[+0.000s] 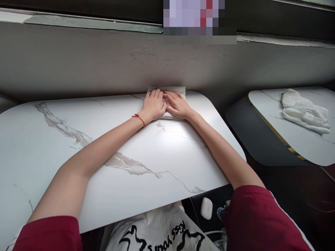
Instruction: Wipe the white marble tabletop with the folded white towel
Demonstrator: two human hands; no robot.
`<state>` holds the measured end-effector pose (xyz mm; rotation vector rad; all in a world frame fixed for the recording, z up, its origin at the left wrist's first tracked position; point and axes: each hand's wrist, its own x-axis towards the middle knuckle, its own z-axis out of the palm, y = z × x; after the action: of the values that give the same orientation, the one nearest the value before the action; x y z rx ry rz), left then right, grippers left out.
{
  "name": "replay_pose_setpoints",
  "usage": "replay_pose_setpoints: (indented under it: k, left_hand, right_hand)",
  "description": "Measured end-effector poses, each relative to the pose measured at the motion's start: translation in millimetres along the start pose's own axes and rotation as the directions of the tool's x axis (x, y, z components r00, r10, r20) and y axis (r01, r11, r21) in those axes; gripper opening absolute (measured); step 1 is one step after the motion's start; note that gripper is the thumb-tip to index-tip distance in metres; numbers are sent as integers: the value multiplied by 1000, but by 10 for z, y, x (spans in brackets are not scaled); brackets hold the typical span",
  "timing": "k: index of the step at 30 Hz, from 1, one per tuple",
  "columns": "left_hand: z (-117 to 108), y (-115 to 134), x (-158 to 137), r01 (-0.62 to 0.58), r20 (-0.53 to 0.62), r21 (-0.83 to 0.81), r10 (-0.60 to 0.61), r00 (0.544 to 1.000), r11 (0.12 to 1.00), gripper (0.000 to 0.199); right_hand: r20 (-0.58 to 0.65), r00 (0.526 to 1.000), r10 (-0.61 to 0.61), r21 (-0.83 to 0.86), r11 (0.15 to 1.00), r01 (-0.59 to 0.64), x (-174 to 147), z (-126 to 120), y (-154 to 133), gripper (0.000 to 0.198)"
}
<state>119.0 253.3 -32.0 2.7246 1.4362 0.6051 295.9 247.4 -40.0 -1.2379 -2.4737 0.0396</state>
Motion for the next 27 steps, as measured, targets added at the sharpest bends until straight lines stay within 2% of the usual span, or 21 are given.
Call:
replay_pose_setpoints:
  k: [8,13,21,27]
  left_hand:
    - [-30,0,-68,-45,44,0,45,998,999,52]
    - [-63,75,-190,-149,83,-5,149,985,989,58]
    - [-114,551,-592,-300,159,-37,301,940,953,63]
    - [-171,914,-930,-424,167,-79,431,887,902,62]
  right_hand:
    - [-8,999,54,-32,998,-54,-98,5,-153,56]
    - [-13,992,123,-91,988,-124,-349,-8,-358,58]
    - [-33,969,245,-195,949,-247,-1086,-110,-808,60]
    - [-113,938,326,-236,909,-344,-1664,-175,-1248,62]
